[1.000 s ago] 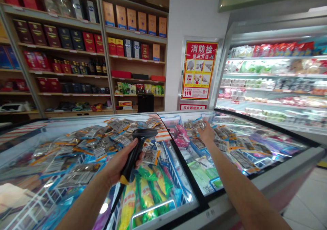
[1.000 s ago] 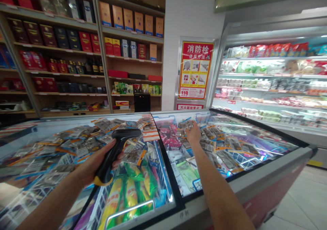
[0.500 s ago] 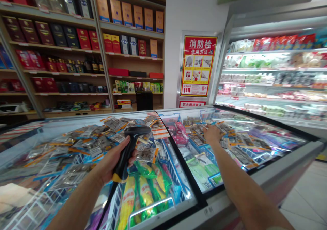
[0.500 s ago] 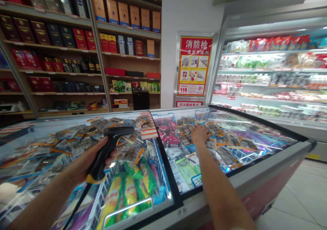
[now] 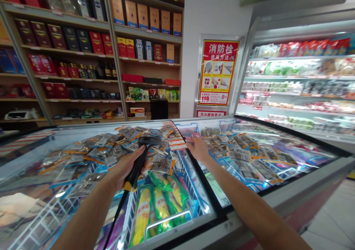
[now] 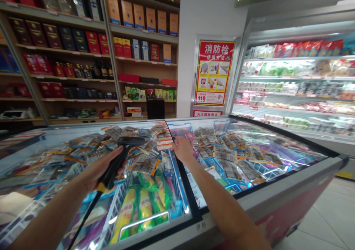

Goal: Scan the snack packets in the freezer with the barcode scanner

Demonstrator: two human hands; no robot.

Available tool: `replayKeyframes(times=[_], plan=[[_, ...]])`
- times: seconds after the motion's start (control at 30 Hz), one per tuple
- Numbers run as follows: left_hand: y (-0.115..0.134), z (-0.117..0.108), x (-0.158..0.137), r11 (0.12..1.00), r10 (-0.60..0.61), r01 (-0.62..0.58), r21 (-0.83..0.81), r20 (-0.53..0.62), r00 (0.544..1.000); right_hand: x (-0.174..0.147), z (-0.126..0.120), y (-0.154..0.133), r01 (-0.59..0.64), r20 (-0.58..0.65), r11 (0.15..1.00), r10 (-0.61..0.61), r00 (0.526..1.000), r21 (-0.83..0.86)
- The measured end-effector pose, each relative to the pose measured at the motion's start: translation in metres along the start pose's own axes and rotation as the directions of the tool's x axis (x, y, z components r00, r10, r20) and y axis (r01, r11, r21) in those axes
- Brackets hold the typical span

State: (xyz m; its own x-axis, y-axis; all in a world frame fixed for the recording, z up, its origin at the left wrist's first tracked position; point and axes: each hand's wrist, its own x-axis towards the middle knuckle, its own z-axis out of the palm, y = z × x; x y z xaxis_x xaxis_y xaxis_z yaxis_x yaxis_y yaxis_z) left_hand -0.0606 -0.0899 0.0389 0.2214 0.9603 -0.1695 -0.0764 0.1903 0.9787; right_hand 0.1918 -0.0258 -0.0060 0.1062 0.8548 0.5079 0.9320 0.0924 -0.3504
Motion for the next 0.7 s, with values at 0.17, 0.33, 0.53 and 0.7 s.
replayKeyframes(times=[0.17,0.33,0.53,0.7], plan=[[0.002,0.001,-0.002,1.0,0.02,-0.02,-0.005,0.008,1.0,-0.023,0.006,-0.046,0.184,0.2,0.983,-0.184,0.962,0.021],[0.002,0.002,-0.003,1.0,0.027,-0.027,0.002,0.02,0.999,-0.039,0.01,-0.063,0.303,0.232,0.953,-0.292,0.928,-0.012],[0.001,0.0,-0.002,1.0,0.023,-0.023,-0.013,0.022,0.999,-0.034,0.007,-0.056,0.289,0.309,0.957,-0.285,0.907,0.035],[0.001,0.002,-0.001,0.999,0.003,-0.002,-0.036,0.011,1.0,-0.022,0.004,-0.034,0.107,0.4,0.973,-0.183,0.898,0.205]])
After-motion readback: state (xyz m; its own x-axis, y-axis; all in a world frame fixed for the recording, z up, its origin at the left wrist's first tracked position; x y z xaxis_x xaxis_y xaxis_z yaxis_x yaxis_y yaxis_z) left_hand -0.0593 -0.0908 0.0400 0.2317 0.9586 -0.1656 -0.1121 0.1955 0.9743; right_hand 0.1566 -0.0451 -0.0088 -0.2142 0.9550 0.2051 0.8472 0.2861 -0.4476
